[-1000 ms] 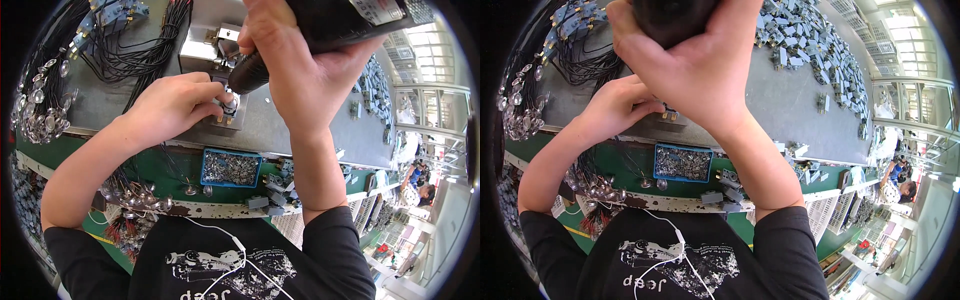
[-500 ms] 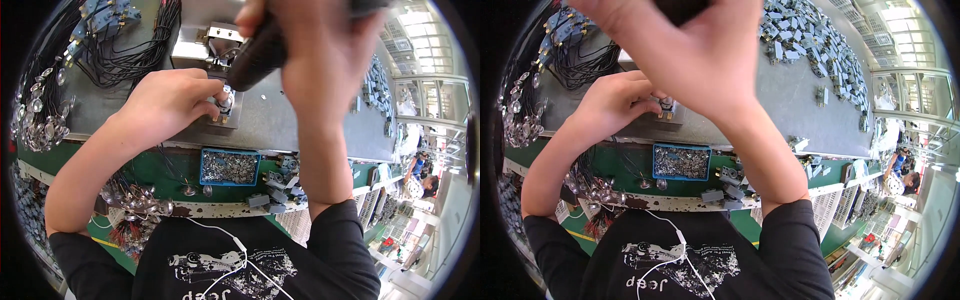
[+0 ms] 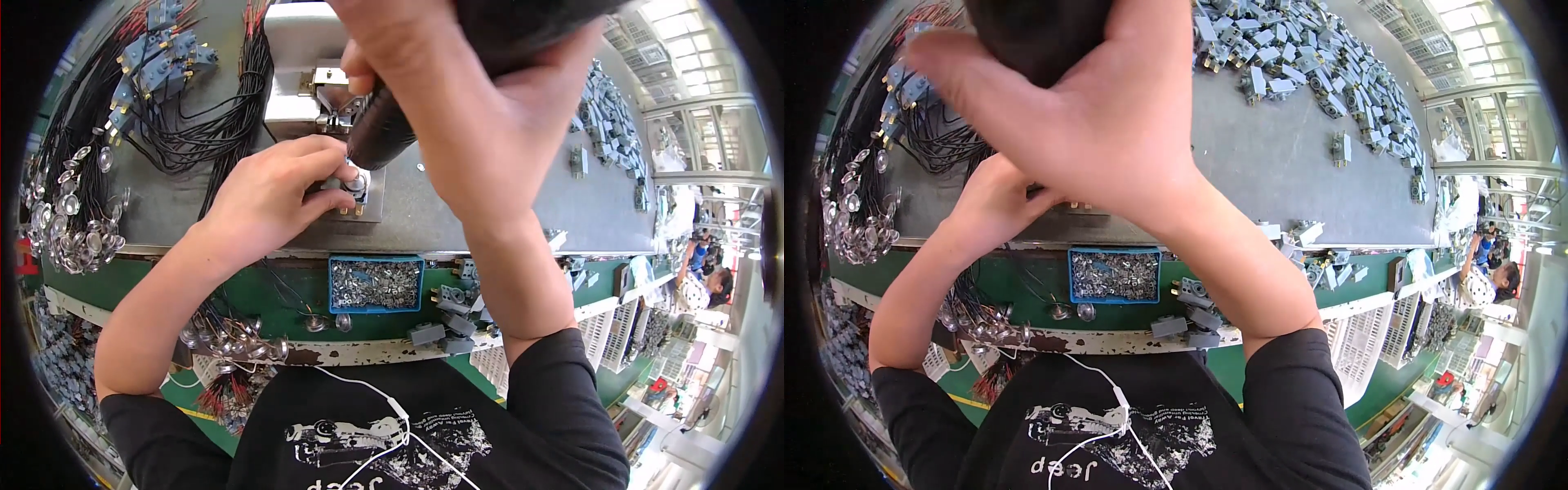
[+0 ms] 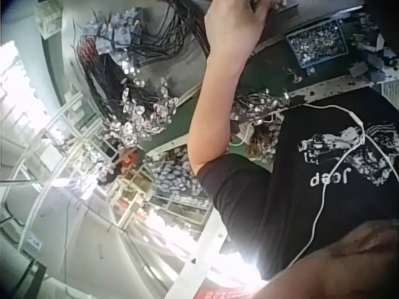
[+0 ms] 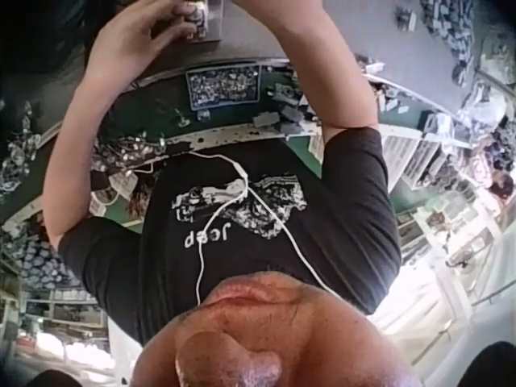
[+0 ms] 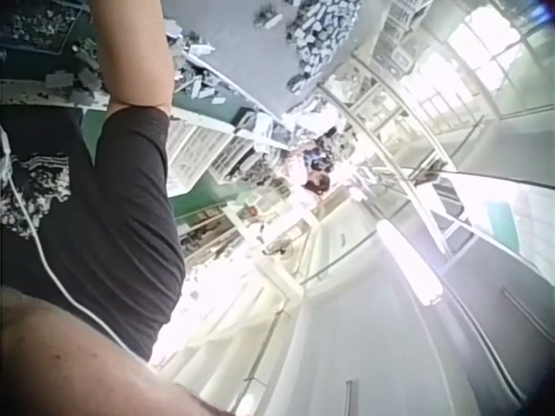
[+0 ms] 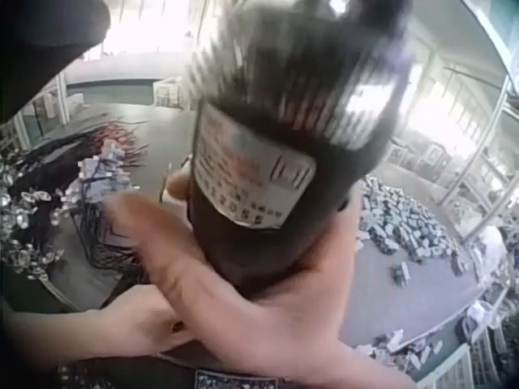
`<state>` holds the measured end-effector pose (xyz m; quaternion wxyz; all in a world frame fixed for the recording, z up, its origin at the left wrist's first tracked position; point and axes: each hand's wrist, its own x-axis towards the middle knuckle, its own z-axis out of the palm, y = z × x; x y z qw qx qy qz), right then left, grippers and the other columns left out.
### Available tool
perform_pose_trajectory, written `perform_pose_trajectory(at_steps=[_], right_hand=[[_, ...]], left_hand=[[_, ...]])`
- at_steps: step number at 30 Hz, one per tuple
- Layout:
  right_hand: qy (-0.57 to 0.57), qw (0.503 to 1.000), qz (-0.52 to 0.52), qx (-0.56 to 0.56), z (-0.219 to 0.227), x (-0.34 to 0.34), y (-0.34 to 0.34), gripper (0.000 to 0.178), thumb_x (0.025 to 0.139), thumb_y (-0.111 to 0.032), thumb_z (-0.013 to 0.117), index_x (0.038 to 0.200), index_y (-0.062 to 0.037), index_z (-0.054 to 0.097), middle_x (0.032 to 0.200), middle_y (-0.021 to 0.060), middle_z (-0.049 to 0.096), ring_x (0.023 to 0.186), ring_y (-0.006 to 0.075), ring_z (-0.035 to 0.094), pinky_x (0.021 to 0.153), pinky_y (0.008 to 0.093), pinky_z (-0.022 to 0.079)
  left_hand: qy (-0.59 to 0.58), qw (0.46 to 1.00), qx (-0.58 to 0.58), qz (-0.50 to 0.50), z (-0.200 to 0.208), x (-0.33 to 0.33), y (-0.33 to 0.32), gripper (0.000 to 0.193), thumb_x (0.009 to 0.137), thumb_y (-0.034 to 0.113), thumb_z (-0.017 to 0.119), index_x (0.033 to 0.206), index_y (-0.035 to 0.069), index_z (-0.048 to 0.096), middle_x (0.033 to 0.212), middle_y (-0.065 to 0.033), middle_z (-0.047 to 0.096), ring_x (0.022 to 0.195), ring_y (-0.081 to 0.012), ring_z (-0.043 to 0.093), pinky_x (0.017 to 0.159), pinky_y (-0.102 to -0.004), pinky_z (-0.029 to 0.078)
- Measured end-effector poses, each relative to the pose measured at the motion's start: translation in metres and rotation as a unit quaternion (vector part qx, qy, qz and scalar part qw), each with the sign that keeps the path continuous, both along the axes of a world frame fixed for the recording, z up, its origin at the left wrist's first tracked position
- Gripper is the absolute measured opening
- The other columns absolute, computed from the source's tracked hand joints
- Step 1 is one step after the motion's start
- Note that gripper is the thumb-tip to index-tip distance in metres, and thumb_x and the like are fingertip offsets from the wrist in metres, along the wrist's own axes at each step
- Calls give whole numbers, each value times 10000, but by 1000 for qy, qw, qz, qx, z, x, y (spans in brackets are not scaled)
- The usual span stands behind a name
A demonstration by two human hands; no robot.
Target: The operator is assembling electronic components by wiring them and using an electric tool in a fixture.
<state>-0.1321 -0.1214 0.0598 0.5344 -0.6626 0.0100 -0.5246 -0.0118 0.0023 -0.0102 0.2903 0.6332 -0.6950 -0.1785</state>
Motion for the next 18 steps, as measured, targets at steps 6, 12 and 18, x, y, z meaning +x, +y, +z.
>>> perform_pose_trajectory(at_steps=[6,12,18], right_hand=[[-46,998,51,8,-11,13,-9,467,861,81,776,1224,14,490,948,99,680,784,133,682,659,255,566],[10,995,83,50,-2,8,-13,461,860,85,772,1215,15,487,928,100,683,749,135,683,640,263,573],[-40,994,97,12,-16,14,-14,516,865,126,740,1253,8,422,928,117,675,738,143,687,610,265,573]], left_hand=[[17,1000,1,-3,4,-2,-2,251,857,189,785,1017,74,630,1063,-51,688,972,-315,684,800,-414,567],[19,1000,-6,-2,0,2,0,251,858,180,780,1018,72,619,1044,-50,686,981,-319,677,807,-417,567],[19,999,-24,-12,0,1,-2,249,849,168,780,1014,73,620,1031,-48,682,987,-315,674,813,-419,565]])
